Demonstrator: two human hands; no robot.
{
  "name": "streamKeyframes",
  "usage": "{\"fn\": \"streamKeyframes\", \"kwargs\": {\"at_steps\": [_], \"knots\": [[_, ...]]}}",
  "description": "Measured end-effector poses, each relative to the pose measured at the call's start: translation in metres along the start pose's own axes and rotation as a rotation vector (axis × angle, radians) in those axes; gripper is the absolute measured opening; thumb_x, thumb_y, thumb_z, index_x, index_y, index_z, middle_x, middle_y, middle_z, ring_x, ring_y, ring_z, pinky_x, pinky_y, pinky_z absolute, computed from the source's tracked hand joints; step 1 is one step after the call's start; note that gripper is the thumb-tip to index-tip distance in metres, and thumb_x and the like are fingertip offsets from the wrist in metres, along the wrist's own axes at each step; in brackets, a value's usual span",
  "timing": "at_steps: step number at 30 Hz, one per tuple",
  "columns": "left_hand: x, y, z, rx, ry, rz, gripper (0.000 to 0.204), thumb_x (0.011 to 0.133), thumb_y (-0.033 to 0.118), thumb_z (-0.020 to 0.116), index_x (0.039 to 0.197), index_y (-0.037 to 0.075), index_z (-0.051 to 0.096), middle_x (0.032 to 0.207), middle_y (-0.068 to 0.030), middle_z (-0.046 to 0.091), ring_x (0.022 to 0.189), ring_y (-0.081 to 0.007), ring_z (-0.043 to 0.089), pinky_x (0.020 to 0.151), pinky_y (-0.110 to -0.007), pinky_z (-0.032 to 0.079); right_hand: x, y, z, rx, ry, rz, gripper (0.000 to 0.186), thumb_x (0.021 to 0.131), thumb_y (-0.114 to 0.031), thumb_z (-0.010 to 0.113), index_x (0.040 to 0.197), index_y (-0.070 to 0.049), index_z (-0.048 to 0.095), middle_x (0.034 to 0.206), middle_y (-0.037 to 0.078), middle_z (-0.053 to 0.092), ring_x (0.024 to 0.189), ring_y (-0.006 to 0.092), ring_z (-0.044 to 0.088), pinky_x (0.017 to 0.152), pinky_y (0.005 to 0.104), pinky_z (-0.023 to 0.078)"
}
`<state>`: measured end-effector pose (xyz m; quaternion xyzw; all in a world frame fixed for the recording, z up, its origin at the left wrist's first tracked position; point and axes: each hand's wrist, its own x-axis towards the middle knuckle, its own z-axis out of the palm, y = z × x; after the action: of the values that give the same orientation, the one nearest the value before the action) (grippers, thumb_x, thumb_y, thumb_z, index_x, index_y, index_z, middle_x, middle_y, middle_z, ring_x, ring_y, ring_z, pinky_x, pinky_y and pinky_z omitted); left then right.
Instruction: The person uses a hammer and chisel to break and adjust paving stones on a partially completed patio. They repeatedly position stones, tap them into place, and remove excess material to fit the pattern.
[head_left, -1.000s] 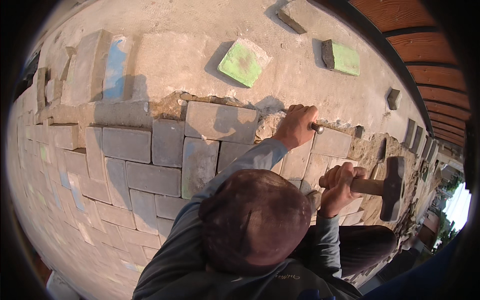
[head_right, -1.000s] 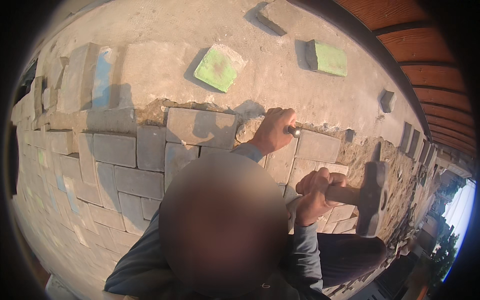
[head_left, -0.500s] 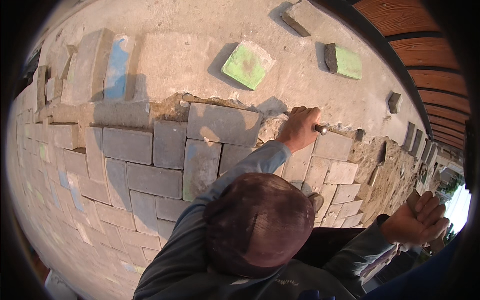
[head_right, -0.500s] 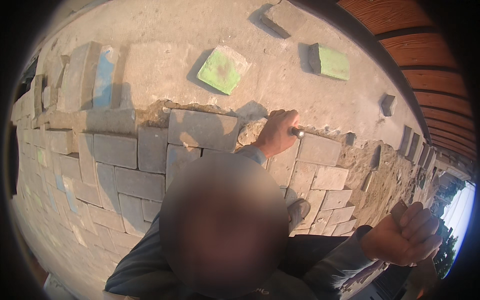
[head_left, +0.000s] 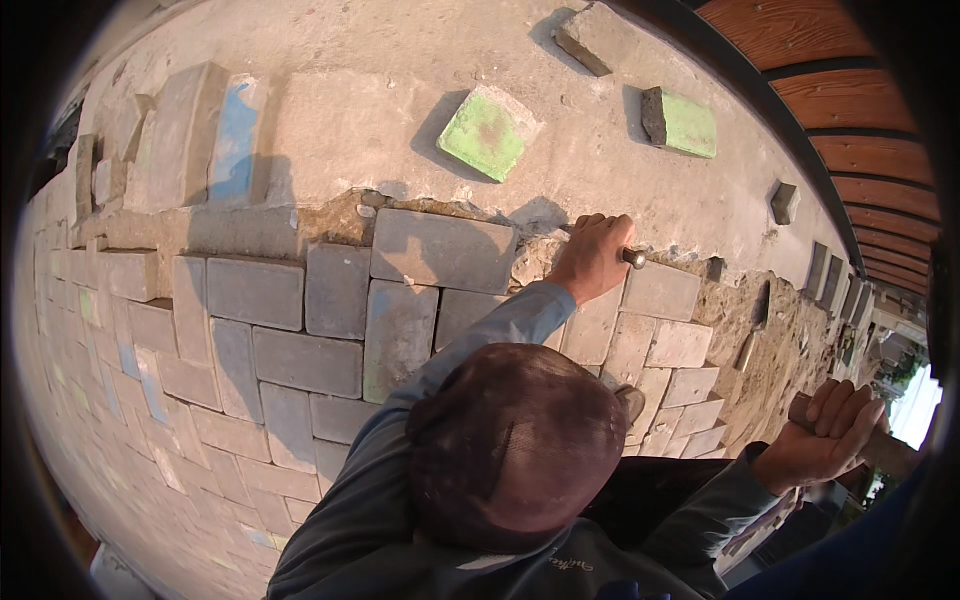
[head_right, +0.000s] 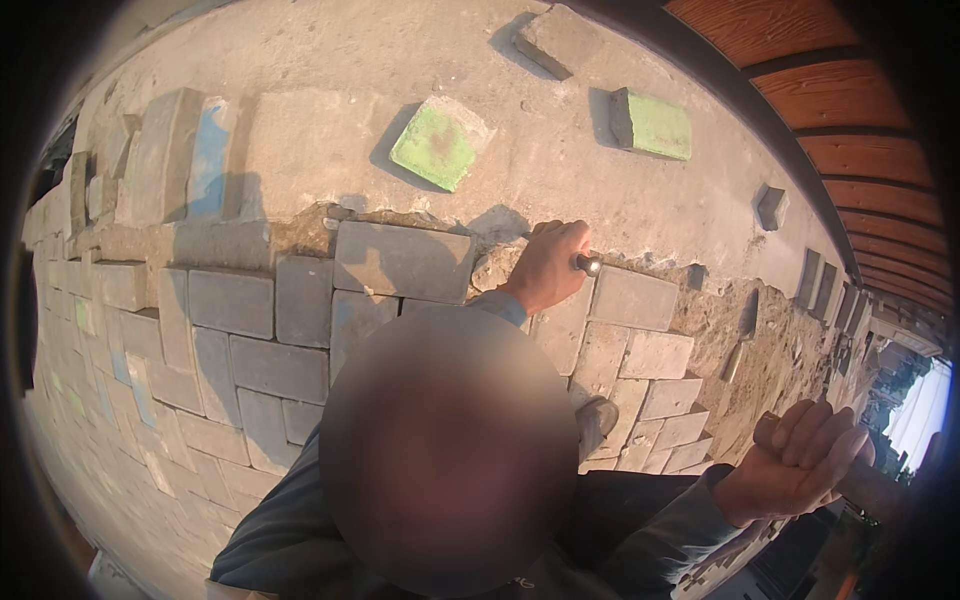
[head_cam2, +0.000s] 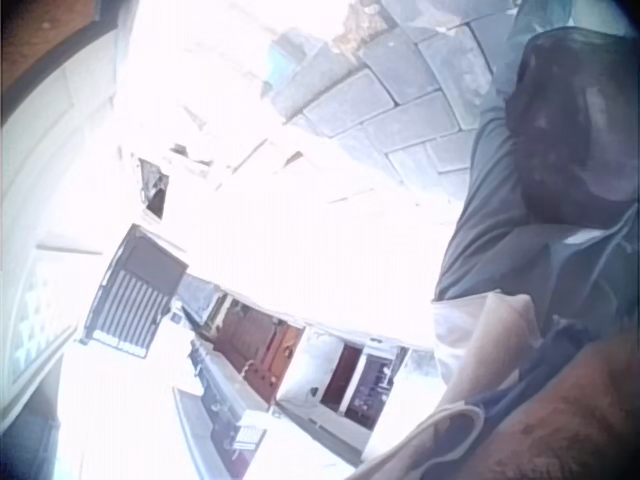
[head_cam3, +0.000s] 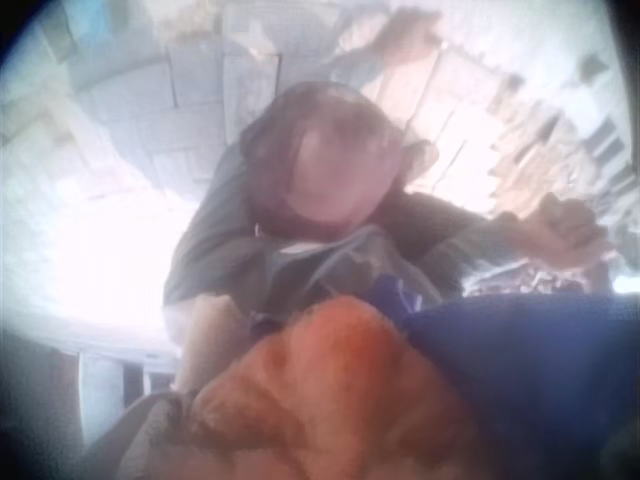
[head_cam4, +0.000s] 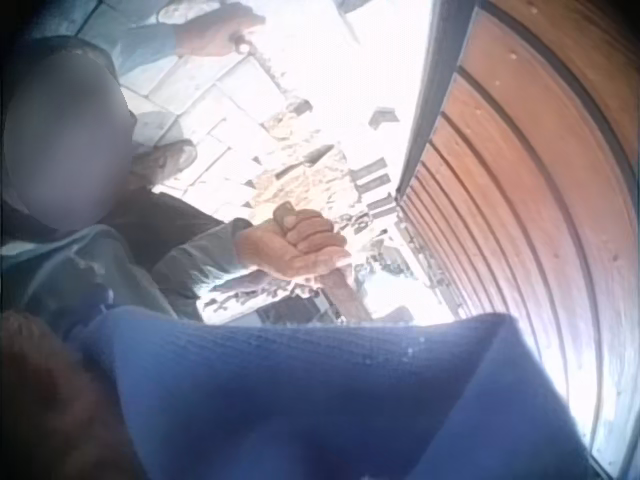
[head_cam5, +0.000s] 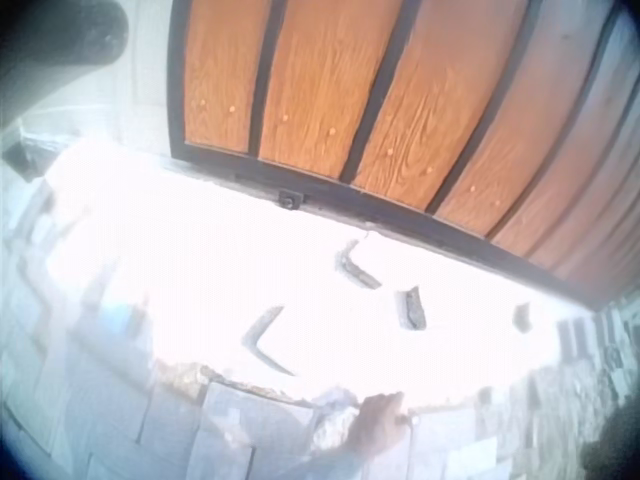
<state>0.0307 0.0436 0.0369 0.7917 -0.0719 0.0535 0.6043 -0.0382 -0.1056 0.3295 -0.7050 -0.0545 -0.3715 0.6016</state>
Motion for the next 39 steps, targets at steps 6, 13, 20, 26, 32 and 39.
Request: {"fn": "streamKeyframes", "kwargs": {"at_steps": [6,13,20,26,32,39], "knots": [[-0.003,0.001,-0.002,-0.017,-0.037,0.012,0.018,0.077,0.001,0.066,0.090,0.005,0.055,0.086,-0.0162,0.063,0.091,-0.0376,0.059,0.086,-0.047,0.043,-0.108,0.052,0.079,-0.202,0.051,0.585,0.022,0.099,-0.008,0.063,0.086,-0.013,0.045,0.060,-0.008,0.037,0.049,0.0041,0.034,0.045,0.0243,0.030],[-0.003,-0.004,0.002,0.000,-0.005,0.011,0.019,0.076,0.001,0.067,0.089,0.006,0.055,0.083,-0.0131,0.063,0.088,-0.0368,0.059,0.087,-0.046,0.042,-0.128,0.093,-0.079,-0.131,-0.208,0.981,0.017,0.095,-0.010,0.066,0.092,-0.012,0.049,0.060,-0.007,0.038,0.043,0.0037,0.031,0.037,0.0238,0.022],[-0.001,-0.005,0.002,-0.031,0.009,0.029,0.016,0.080,0.003,0.066,0.089,0.007,0.054,0.082,-0.0128,0.062,0.086,-0.0360,0.059,0.085,-0.046,0.041,0.011,-0.004,0.033,0.146,0.009,0.019,0.039,0.110,-0.022,0.047,0.073,-0.018,0.033,0.059,-0.004,0.021,0.050,0.0069,0.022,0.048,0.0246,0.025],[0.000,-0.004,0.000,0.019,-0.002,0.096,0.014,0.082,0.003,0.065,0.089,0.007,0.054,0.082,-0.0128,0.063,0.086,-0.0363,0.060,0.084,-0.047,0.042,-0.145,0.088,0.035,-0.346,-0.486,1.135,0.019,0.097,-0.009,0.065,0.089,-0.011,0.048,0.057,-0.003,0.044,0.043,0.0063,0.040,0.038,0.0264,0.029],[-0.002,-0.007,0.004,-0.005,0.045,0.036,0.013,0.083,0.005,0.066,0.090,0.007,0.055,0.082,-0.0140,0.063,0.085,-0.0368,0.060,0.085,-0.048,0.043,-0.116,0.077,-0.070,-0.191,-0.241,0.932,0.022,0.096,-0.012,0.067,0.088,-0.012,0.047,0.057,-0.005,0.040,0.039,0.0026,0.029,0.034,0.0242,0.019],[0.001,-0.006,0.005,0.007,0.034,0.002,0.014,0.082,0.005,0.067,0.090,0.007,0.056,0.083,-0.0143,0.063,0.088,-0.0371,0.060,0.084,-0.047,0.044,0.004,0.002,0.055,0.251,0.179,-0.044,0.021,0.106,-0.012,0.051,0.086,-0.015,0.045,0.056,-0.005,0.022,0.045,0.0057,0.022,0.038,0.0252,0.022]]}}
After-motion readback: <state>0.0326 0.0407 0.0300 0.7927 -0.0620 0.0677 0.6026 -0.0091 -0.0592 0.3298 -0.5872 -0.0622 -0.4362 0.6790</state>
